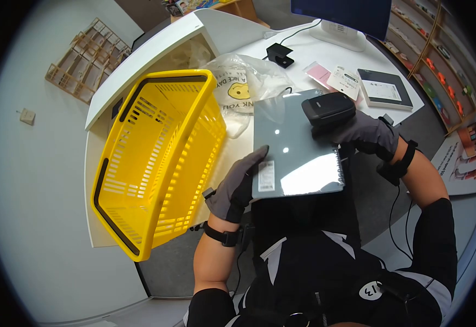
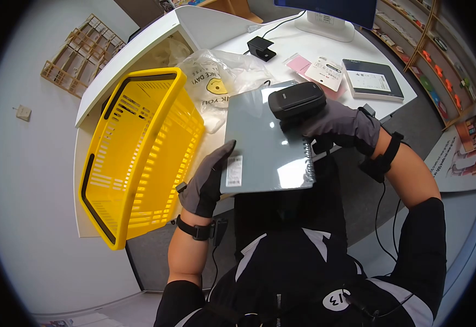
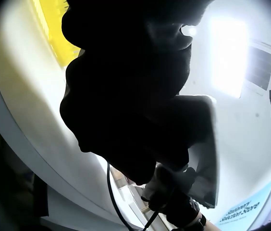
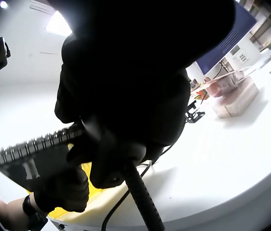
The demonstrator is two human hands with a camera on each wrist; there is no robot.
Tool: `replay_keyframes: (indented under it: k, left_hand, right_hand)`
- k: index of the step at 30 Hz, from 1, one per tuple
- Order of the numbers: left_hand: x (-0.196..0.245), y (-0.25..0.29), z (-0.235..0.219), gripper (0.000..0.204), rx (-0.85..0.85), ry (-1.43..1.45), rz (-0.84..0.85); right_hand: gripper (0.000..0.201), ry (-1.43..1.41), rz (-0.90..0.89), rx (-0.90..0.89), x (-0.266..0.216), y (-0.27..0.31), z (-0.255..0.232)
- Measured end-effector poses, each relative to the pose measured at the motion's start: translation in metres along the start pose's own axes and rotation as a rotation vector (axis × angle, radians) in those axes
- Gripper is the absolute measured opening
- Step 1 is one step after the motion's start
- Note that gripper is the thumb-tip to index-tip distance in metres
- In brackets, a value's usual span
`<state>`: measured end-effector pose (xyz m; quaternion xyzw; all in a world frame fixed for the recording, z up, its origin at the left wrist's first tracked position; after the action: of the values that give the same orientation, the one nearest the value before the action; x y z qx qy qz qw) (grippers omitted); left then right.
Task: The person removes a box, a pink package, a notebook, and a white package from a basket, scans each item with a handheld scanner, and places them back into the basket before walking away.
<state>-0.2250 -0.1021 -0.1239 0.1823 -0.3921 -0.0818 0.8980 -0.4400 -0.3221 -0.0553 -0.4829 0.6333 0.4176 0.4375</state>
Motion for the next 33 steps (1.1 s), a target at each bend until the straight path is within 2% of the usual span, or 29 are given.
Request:
replay_keyframes:
  k: [1,4,6,8,9,10,12,14,17,18,21,24,27,29,32,33]
  left_hand:
    - [0.001,0.0,0.003,0.05,-0.003,0.003,0.0]
    - [0.016,0.001,0.021,0.042,-0.075,-0.7,0.073]
    - [0.024,0.008,0.032,0.042,-0.055,-0.705,0.108]
    - [0.032,0.017,0.04,0.042,-0.008,-0.721,0.171]
    - [0.031,0.017,0.038,0.042,-0.005,-0.719,0.173]
    - [0.029,0.015,0.029,0.044,0.037,-0.606,0.159]
    - [0.023,0.01,0.011,0.047,0.12,-0.38,0.129]
    - [0.018,0.006,0.004,0.048,0.154,-0.314,0.102]
    - [0.006,-0.003,-0.004,0.051,0.208,-0.183,0.038]
    - [0.006,-0.008,-0.004,0.051,0.208,-0.192,0.065]
    - [0.006,-0.025,0.003,0.052,0.205,-0.203,0.121]
    - [0.012,-0.036,0.02,0.055,0.279,-0.164,0.184]
    - [0.022,-0.036,0.041,0.055,0.291,-0.199,0.11]
    - [0.021,-0.041,0.039,0.055,0.297,-0.215,0.074]
    - [0.015,-0.057,0.033,0.053,0.106,-0.025,0.119]
    - [0.012,-0.059,0.029,0.053,0.107,-0.023,0.112]
  right_hand:
    - [0.063,0.011,0.03,-0.055,-0.001,0.001,0.002]
    - [0.06,0.028,0.097,0.028,-0.006,0.013,0.0]
    - [0.059,0.037,0.13,0.069,-0.024,0.019,-0.002]
    - [0.05,0.147,0.46,0.108,-0.055,0.028,-0.003]
    - [0.045,0.203,0.623,0.127,-0.062,0.036,-0.006]
    - [0.045,0.206,0.622,0.123,-0.07,0.039,-0.007]
    - [0.034,0.273,0.556,0.248,-0.085,0.047,-0.019]
    - [0.028,0.304,0.526,0.307,-0.082,0.055,-0.029]
    - [0.021,0.708,0.314,0.435,-0.086,0.064,-0.049]
    - [0.021,0.706,0.326,0.431,-0.091,0.065,-0.046]
    - [0.029,0.474,0.542,0.281,-0.1,0.059,-0.031]
    - [0.029,0.397,0.596,0.236,-0.094,0.053,-0.016]
    - [0.032,0.295,0.657,0.223,-0.097,0.053,0.002]
    - [0.037,0.161,0.726,0.228,-0.097,0.054,0.013]
    - [0.039,0.131,0.684,0.185,-0.092,0.049,0.021]
    - [0.04,0.11,0.666,0.159,-0.091,0.048,0.025]
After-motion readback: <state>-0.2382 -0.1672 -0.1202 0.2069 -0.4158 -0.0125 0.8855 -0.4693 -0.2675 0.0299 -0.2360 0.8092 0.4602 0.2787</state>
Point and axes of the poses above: each hand's wrist, its own y-axis away from the middle knuckle, its own z-axis out of the palm, x = y × z, the point moved 7 cm from there along -y, towards the middle knuckle, and after that the axes turned 8 degrees about -x, right-handed, at the moved point
